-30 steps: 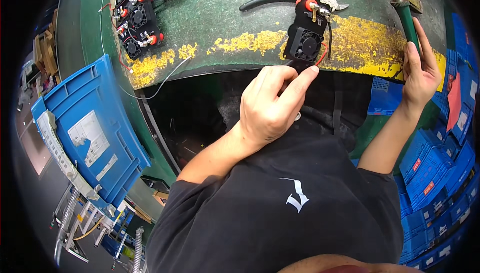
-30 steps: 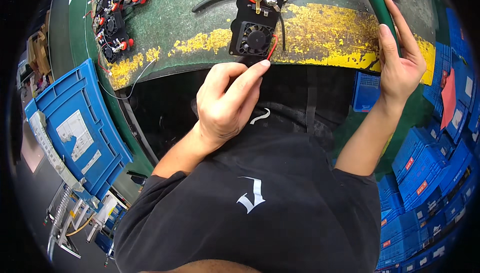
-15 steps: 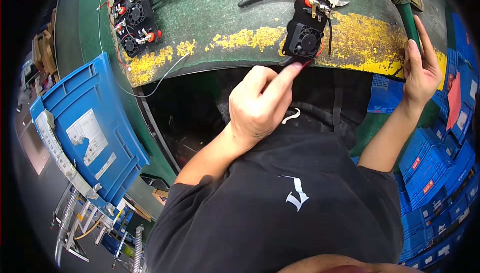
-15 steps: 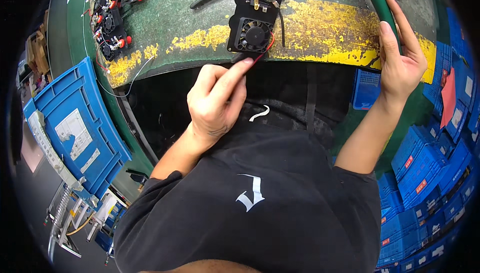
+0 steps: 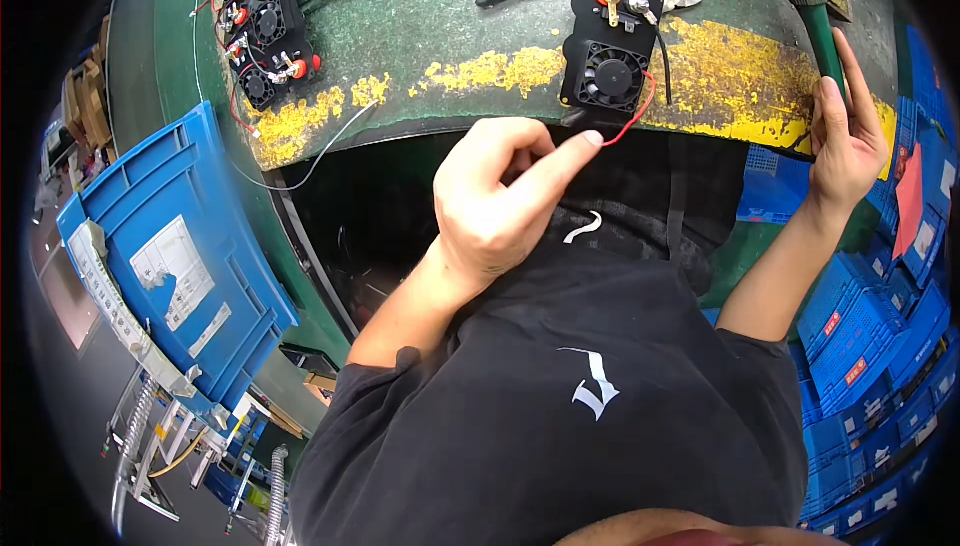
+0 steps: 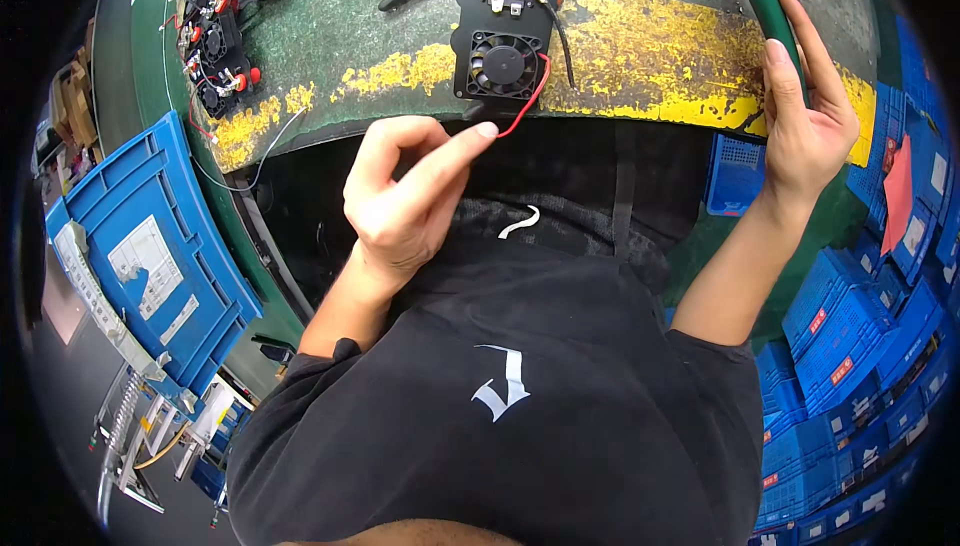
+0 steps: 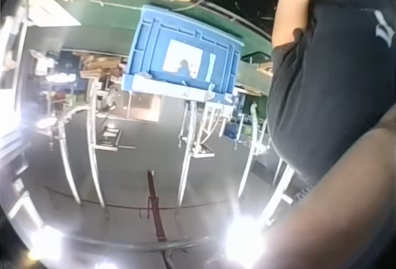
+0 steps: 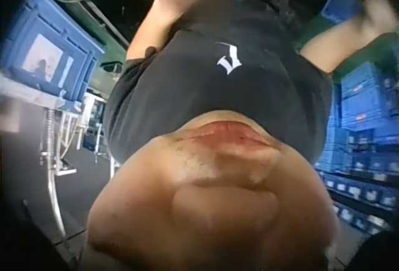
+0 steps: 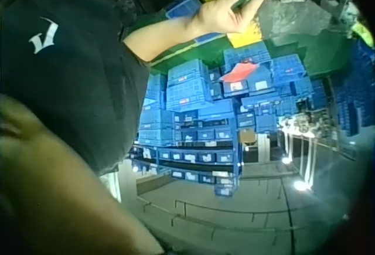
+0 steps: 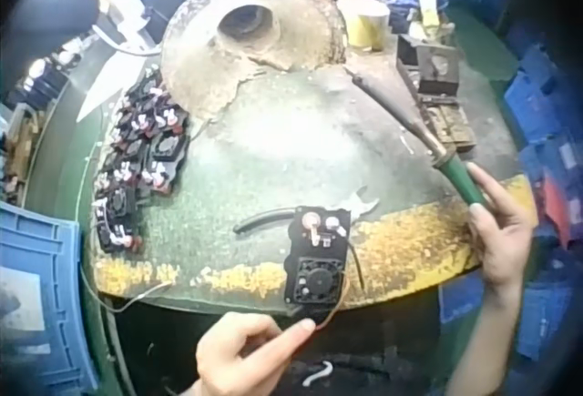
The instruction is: Soldering wires to small cooling fans at an industrial workbench.
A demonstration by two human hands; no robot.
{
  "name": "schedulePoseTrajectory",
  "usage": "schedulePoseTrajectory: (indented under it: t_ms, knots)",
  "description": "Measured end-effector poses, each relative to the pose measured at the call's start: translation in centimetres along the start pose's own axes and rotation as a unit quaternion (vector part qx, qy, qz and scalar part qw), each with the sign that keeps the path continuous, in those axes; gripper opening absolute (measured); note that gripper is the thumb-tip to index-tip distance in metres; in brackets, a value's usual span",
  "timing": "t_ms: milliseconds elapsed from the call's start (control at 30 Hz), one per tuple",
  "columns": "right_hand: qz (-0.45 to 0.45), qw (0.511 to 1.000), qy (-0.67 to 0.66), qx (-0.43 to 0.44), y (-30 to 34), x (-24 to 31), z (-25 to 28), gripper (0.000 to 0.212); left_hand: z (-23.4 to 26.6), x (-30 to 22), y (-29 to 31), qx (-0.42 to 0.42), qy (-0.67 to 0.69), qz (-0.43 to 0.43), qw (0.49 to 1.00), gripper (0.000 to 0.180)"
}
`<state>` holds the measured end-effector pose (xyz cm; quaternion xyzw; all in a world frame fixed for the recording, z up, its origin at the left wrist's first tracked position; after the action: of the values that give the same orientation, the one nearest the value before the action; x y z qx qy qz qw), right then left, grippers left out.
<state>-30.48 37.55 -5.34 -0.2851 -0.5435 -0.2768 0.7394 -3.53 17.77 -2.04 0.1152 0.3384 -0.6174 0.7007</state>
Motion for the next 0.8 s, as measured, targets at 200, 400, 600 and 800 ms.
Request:
schedulePoseTrajectory:
  t_ms: [200,400,600,800]
  knots:
    - [-0.004,1.000,0.007,0.013,0.1,0.0,-0.1,0.041,-1.8,-1.0,-0.6,0.048,-0.011,-0.012,0.999,0.043]
    - [-0.005,1.000,0.010,0.020,0.1,0.0,-0.2,0.041,-2.3,-1.4,-0.8,0.057,-0.002,-0.017,0.998,0.048]
    - [-0.001,1.000,0.011,0.013,0.0,-0.1,0.0,0.041,-2.3,-1.3,-0.5,0.056,0.018,-0.025,0.998,0.052]
    - [-0.001,1.000,0.001,0.009,0.0,-0.1,-0.1,0.041,-2.7,-1.4,-0.6,0.064,0.013,-0.038,0.997,0.052]
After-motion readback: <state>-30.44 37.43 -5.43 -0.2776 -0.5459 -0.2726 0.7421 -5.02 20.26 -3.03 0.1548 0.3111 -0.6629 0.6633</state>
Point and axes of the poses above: each hand's wrist, its own y-axis away from the middle knuckle, its own z-axis out of the back of the hand, x = y × z, the point moved 8 cm from there along -y, towards the middle knuckle, and after that the axes turned 15 degrees about x, right-handed, at the moved point
